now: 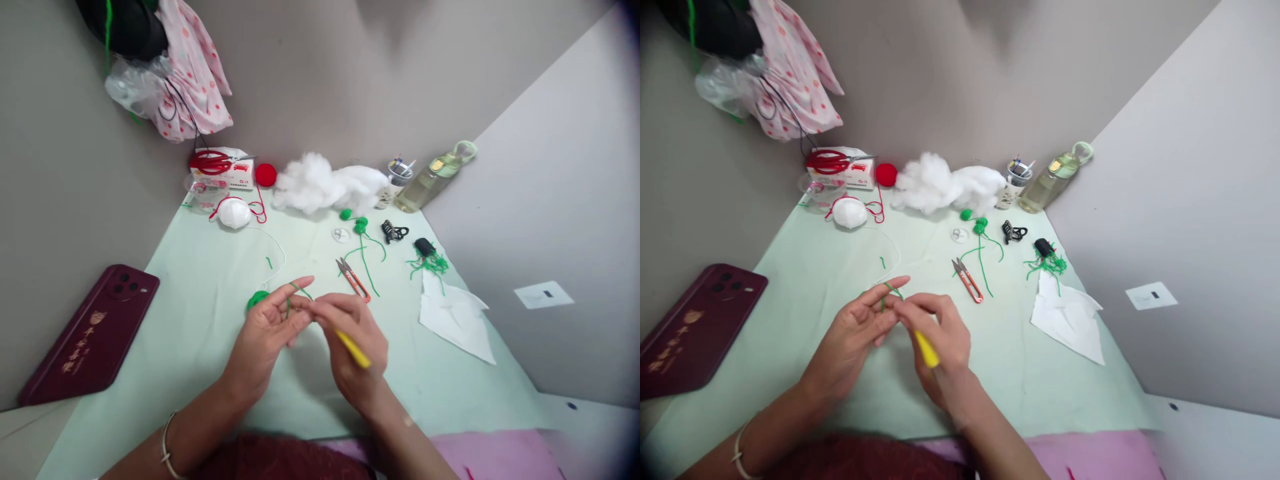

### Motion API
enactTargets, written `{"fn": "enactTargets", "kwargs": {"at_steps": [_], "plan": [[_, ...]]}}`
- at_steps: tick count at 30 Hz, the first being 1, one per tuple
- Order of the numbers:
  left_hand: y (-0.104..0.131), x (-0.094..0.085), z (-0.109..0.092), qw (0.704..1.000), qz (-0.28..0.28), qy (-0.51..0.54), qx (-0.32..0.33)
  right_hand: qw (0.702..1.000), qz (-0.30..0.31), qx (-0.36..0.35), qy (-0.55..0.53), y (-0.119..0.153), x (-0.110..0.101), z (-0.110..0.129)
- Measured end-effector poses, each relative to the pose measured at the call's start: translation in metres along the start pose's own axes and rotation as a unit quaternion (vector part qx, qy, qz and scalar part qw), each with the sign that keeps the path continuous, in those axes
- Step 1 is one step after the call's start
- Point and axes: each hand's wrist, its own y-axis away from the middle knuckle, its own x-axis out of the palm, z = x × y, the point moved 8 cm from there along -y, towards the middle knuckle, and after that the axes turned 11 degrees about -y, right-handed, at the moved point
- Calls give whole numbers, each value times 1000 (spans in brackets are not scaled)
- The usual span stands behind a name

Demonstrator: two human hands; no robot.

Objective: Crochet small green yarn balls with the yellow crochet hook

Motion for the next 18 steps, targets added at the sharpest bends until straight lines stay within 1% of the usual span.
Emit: {"fn": "enactTargets", "kwargs": {"at_steps": [2,3,5,6,7,9,11,13,15,18], "plan": [[-1,6,8,997,30,55,-45,998,23,-36,36,3,2,4],[-2,8,11,993,43,86,-67,999,17,-26,28,3,-1,2],[-4,9,12,986,55,129,-87,998,-28,43,-40,-2,-12,-9],[-5,8,11,985,53,137,-86,990,-57,88,-91,-3,-16,-17],[-5,6,9,987,50,133,-81,979,-77,125,-142,-4,-18,-23],[-6,6,5,992,54,99,-62,958,-78,171,-217,-6,-15,-31],[-6,6,2,997,53,47,-39,953,-53,188,-232,-5,-8,-34],[-6,5,0,999,40,2,-21,952,-42,204,-225,-3,-6,-38],[-5,3,0,999,29,-20,-17,944,-52,222,-240,0,-7,-42],[-4,0,0,999,29,-27,-21,923,-66,248,-285,0,-8,-47]]}}
